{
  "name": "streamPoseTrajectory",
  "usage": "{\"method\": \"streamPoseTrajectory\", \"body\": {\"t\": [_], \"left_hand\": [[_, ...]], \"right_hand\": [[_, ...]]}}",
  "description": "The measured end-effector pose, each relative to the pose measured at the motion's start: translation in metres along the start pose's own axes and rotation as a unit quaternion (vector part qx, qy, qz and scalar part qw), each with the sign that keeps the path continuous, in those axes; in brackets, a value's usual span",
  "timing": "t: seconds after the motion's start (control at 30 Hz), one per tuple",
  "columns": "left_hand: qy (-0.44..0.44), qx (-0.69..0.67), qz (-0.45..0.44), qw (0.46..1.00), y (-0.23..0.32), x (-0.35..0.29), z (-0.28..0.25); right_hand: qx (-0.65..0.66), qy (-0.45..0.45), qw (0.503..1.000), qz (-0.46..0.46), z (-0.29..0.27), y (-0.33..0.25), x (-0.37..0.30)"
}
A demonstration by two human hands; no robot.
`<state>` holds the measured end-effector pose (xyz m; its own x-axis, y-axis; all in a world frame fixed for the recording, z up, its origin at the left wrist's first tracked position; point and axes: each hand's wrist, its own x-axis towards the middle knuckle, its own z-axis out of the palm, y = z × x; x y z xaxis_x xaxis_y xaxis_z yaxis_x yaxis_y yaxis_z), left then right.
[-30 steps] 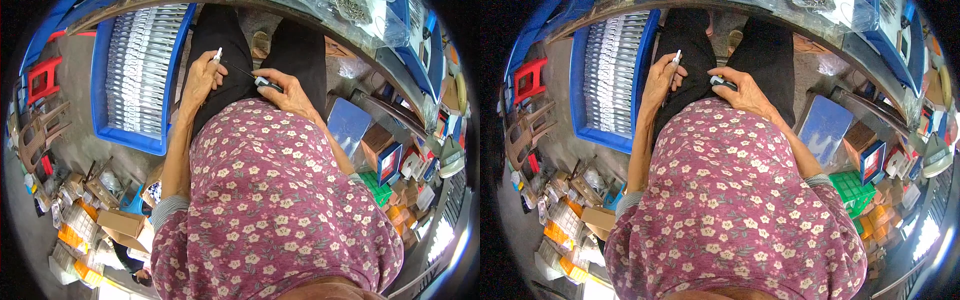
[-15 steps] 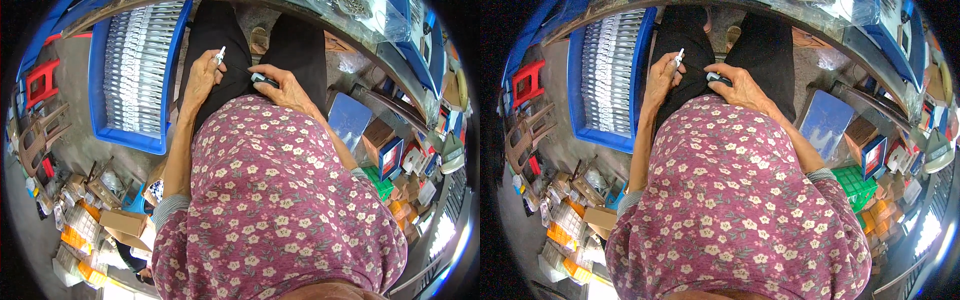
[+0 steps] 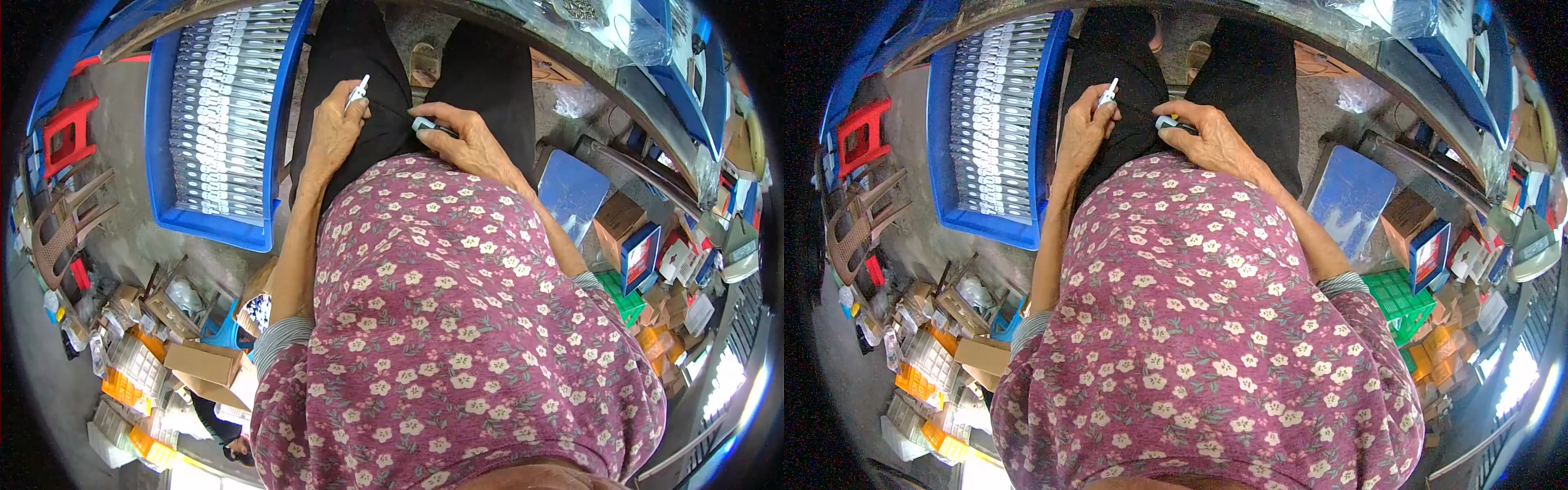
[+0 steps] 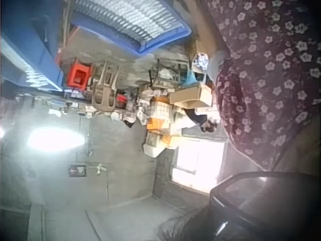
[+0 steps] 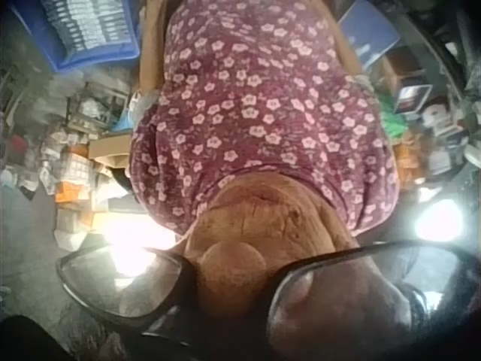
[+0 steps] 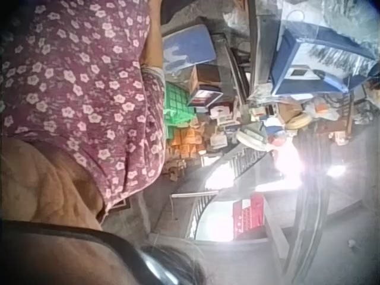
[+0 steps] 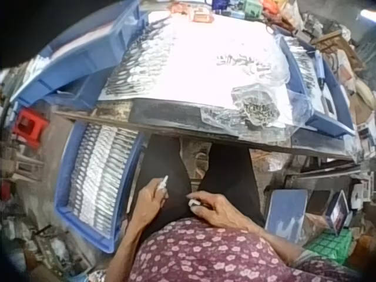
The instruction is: Assembling small white plastic hardware components using a screwdriver and wires.
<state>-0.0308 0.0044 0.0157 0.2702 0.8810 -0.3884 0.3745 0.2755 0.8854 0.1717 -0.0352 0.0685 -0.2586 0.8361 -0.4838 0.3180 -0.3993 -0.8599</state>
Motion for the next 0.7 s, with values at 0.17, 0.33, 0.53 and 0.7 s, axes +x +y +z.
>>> {"method": "streamPoseTrajectory", "body": {"t": [0.17,0.33,0.53,0.7], "left_hand": [[0.076,0.112,0.029,0.99,0.004,-0.001,0.007],[0.093,0.178,0.028,0.979,0.006,0.001,0.012],[0.107,0.267,0.049,0.956,0.012,0.0,0.018],[0.111,0.317,0.058,0.94,0.007,0.004,0.023]], "right_hand": [[0.012,-0.008,0.999,0.041,-0.002,-0.003,0.0],[-0.159,0.037,0.977,-0.137,0.002,0.003,-0.001],[-0.447,0.006,0.873,-0.194,0.006,-0.015,-0.006],[-0.484,-0.011,0.835,-0.261,0.006,-0.011,-0.001]]}}
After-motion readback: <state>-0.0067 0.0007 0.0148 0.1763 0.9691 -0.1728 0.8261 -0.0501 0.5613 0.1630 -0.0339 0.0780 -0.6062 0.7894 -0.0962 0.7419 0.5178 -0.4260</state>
